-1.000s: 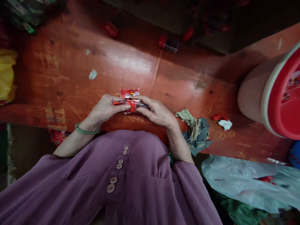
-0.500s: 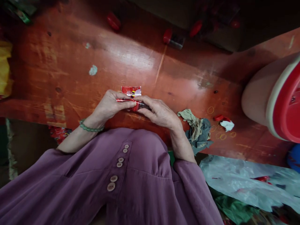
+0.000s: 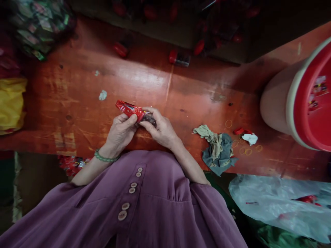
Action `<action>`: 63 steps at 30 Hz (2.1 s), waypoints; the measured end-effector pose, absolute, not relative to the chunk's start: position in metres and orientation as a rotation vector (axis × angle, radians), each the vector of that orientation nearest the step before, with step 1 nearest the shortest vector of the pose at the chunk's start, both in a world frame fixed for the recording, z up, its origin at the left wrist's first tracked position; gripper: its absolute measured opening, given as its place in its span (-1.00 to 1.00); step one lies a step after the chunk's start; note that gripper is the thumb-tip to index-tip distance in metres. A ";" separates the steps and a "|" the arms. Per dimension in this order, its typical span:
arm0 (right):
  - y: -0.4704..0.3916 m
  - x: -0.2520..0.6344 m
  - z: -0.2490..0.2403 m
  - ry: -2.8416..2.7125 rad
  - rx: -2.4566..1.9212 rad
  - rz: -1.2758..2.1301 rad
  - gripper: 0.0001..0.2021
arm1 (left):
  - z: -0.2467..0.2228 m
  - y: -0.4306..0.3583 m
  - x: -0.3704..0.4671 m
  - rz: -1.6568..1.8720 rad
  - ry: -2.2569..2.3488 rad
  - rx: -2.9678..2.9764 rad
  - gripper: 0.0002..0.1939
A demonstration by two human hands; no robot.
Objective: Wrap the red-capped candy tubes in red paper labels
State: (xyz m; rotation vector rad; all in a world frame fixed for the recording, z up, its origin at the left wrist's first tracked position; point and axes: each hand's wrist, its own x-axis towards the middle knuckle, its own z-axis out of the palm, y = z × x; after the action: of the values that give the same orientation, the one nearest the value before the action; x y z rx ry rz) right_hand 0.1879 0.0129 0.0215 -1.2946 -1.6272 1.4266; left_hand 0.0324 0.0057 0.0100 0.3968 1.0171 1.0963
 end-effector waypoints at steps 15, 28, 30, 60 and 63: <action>0.005 0.181 0.017 -1.884 -1.186 1.068 -0.59 | 0.017 0.018 0.037 1.224 1.046 0.255 -0.68; 0.003 0.181 0.020 -1.292 -1.131 1.643 -0.77 | 0.020 0.012 0.034 1.140 0.958 0.457 -0.70; 0.000 0.180 0.022 -1.431 -1.223 1.442 -0.76 | 0.021 0.011 0.034 1.168 0.981 0.432 -0.70; -0.015 0.169 0.013 -1.576 -1.253 1.229 -0.68 | 0.019 0.006 0.032 1.214 1.095 0.561 -0.62; -0.015 0.167 0.013 -1.497 -1.219 1.311 -0.70 | 0.021 0.003 0.035 1.222 1.035 0.562 -0.59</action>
State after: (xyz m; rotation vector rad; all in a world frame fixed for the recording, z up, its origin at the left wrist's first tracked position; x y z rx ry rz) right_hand 0.1670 -0.0146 0.0133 -1.2185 -1.4967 1.3106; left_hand 0.0346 0.0032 0.0211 0.5622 1.0350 1.2219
